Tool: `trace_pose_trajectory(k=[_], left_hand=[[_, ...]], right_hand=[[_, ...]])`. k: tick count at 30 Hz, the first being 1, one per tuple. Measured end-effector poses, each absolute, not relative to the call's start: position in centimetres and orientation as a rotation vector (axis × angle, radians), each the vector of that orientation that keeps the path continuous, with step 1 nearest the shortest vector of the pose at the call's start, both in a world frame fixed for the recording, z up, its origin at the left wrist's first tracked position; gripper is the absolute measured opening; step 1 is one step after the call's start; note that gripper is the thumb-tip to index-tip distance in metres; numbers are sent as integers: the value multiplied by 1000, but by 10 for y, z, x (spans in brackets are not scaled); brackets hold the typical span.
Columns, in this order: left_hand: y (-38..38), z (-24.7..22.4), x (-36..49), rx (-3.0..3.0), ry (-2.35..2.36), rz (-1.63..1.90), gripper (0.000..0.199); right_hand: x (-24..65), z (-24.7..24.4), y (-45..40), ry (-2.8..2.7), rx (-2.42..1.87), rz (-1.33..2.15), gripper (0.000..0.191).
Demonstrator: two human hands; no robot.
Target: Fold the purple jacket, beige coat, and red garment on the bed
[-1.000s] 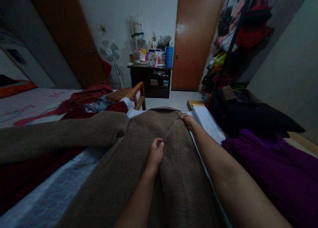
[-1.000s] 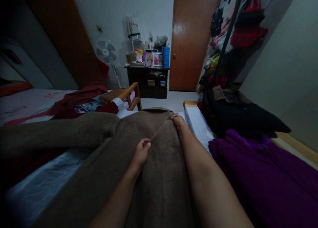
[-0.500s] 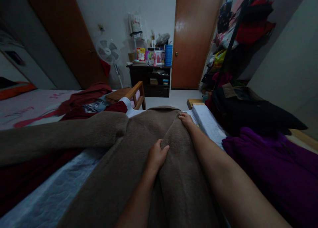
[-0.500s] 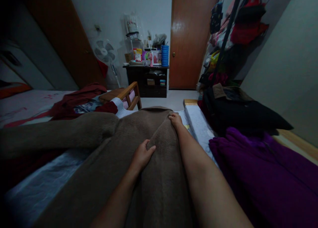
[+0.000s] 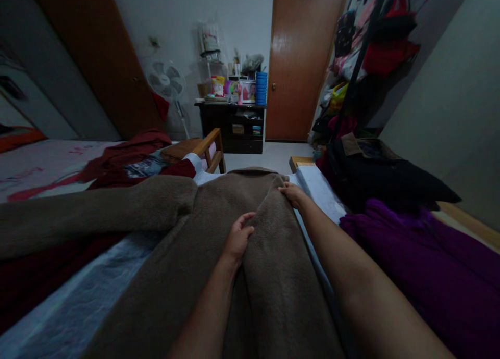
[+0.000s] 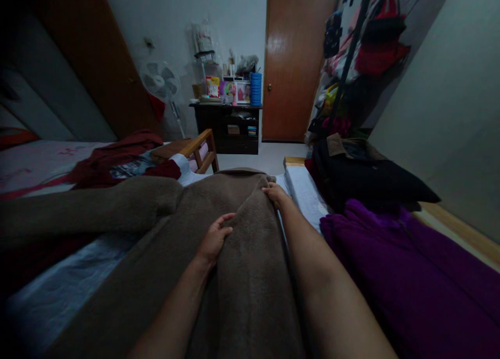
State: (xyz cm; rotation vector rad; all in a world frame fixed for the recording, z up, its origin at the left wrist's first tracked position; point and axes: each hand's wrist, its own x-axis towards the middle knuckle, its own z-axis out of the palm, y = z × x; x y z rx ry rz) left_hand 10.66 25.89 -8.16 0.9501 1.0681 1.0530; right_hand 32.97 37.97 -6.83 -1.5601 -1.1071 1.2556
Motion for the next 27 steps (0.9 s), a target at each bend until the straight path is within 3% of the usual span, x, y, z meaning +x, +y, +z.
trace_pose_trajectory(k=[4,7,11,13,18,21,27], left_hand=[[255,-81,110,1598,1495,999,45],[248,-74,114,2096,1735,946,50],[236,-63,125,2498,1456,757,50],[229,-62,130,2535,1332,608,48],[218,-66,134,2495,1302,373,89],[218,-67,133,2488,1293,328,92],[220,-69,130,2495,1280,324,93]], right_hand=[[325,-70,385,-1112,-1610,1187,23],[324,-68,389,-1147,-1633,1132,40],[324,-64,391,-1209,-1642,1099,56],[325,-62,394,-1233,-1654,1092,53],[325,-60,405,-1265,-1660,1035,49],[321,-63,411,-1262,-1647,1000,56],[320,-64,408,-1199,-1649,981,52]])
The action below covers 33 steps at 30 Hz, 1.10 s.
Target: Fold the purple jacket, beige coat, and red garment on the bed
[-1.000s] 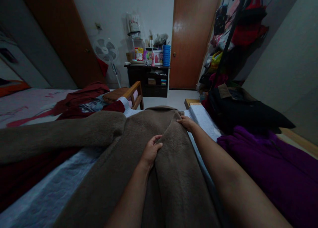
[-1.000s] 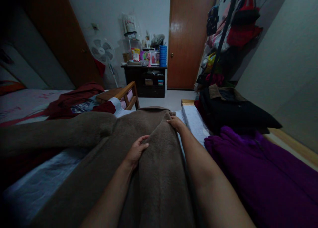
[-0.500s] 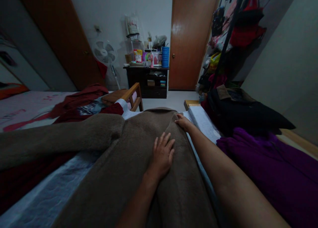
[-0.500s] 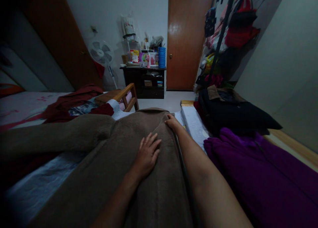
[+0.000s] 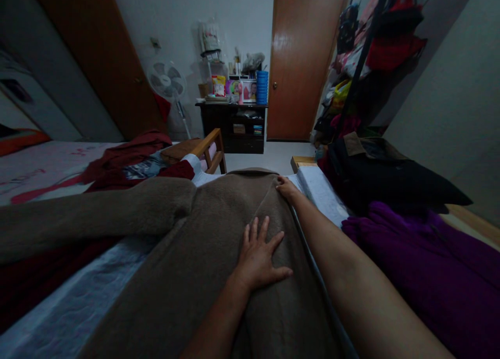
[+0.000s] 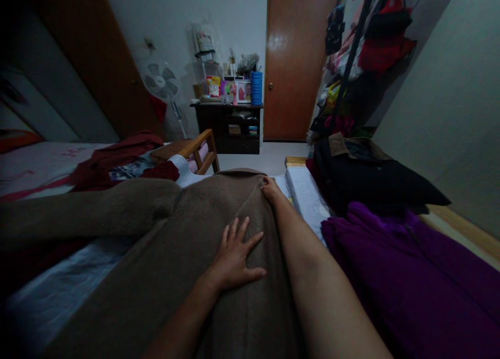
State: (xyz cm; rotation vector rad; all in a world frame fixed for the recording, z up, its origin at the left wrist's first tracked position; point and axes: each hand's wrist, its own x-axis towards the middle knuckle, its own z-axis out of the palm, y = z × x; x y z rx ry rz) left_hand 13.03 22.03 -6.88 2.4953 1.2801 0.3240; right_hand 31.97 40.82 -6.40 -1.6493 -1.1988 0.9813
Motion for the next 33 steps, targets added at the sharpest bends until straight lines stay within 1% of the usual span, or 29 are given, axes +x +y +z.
trace_pose_trajectory(k=[4,11,13,15,18,20,22,27,30,33], left_hand=[[220,-69,130,2504,1288,308,92],[223,-75,130,2542,1281,317,91],[224,-77,131,2555,1288,315,89],[224,-79,132,2560,1314,320,86],[225,-81,133,2549,1367,355,71],[225,-83,133,2550,1385,381,62],[225,-85,133,2564,1389,394,58],[224,-87,135,2578,1402,370,64],[225,-85,136,2579,1408,308,67],[226,-81,138,2582,1397,233,68]], right_hand=[[328,-59,391,-1161,-1681,1003,45],[325,-55,342,-1168,-1737,1068,18],[322,-55,326,-1186,-1740,1093,15],[320,-57,309,-1195,-1774,1085,14],[320,-59,282,-1191,-1870,1018,13],[321,-60,262,-1184,-1923,973,16],[321,-61,239,-1178,-1960,948,20],[317,-59,177,-1227,-1957,925,38],[311,-54,139,-1324,-1897,917,52],[304,-47,101,-1375,-1839,951,70]])
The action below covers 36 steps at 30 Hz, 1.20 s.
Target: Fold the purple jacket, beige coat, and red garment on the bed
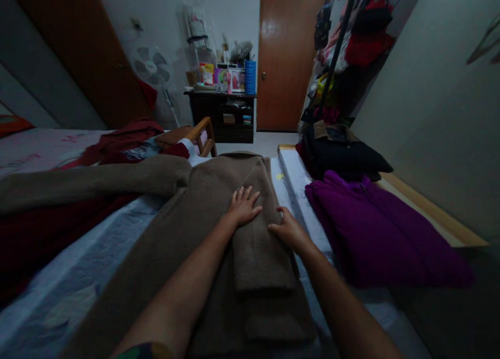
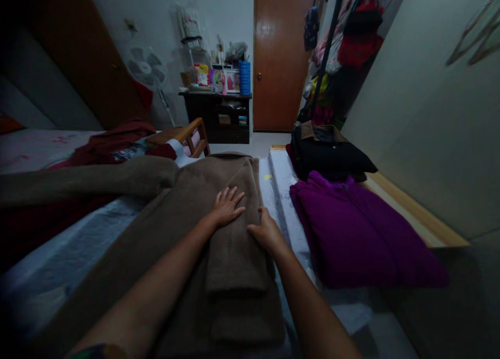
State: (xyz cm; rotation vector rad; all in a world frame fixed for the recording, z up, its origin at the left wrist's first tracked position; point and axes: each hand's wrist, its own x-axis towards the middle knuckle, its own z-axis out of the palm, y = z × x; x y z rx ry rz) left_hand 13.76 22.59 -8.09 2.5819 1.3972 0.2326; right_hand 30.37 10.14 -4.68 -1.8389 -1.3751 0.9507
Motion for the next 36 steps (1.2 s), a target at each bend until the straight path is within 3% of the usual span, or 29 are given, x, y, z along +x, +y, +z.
trace_pose_trajectory(k=[3,6,10,13,19,26,33,36], left_hand=[[227,-77,139,2573,1393,164,69],[226,-75,140,2578,1412,134,69],[223,-74,141,2602,1415,147,68],[220,-71,142,2597,1421,158,66],[200,-55,135,2383,1423,274,64],[117,-47,96,2104,1339,506,60],[41,-44,66,2040,1208,406,92],[27,-41,69,2062,1233,494,90]], right_hand=[[297,-42,64,-1416,-1768,1010,88],[295,-41,32,-1475,-1687,1022,90],[297,-44,6,-1496,-1607,979,66],[296,-42,-4,-1649,-1774,905,50],[290,-10,1,-2080,-2141,308,39],[275,-21,57,-2126,-1880,230,48],[267,-60,66,-2164,-1934,320,55],[268,-64,65,-2160,-1941,298,56]])
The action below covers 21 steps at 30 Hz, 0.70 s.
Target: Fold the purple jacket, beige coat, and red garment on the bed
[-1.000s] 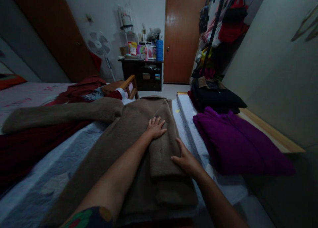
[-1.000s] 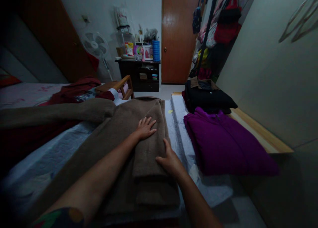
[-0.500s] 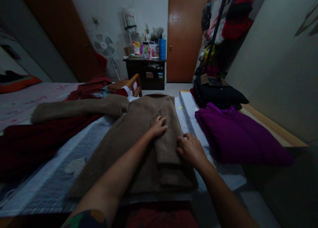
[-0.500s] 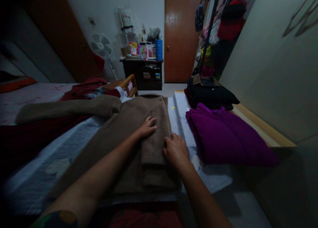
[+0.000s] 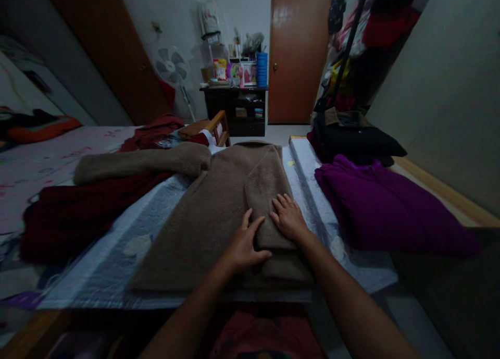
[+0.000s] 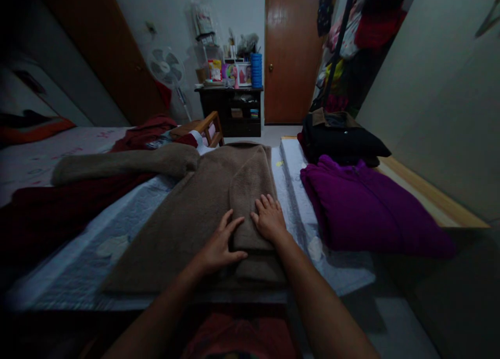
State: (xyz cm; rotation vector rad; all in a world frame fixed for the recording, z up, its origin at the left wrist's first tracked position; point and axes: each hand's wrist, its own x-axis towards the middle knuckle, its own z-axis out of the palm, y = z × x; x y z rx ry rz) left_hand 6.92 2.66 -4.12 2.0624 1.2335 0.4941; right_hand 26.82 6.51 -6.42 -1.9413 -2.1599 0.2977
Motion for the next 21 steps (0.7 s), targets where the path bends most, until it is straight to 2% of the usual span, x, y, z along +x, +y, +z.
trace_pose_trajectory(k=[3,8,12,15,18,21], left_hand=[[20,-41,78,2054,1298,632,73],[14,-49,85,2169,1266,686,64],[13,-49,80,2316,1147,603,44],[16,-36,76,2397,1088,479,36],[22,-19,80,2483,1101,399,17],[31,-18,91,2574,1215,520,25]], right_hand=[[270,-66,67,-2158,-1945,296,56],[273,-70,69,-2152,-1929,313,57],[274,-69,67,-2152,-1926,324,58],[272,-68,65,-2149,-1932,305,58],[270,-68,65,-2147,-1941,289,58],[270,-68,63,-2161,-1936,265,57]])
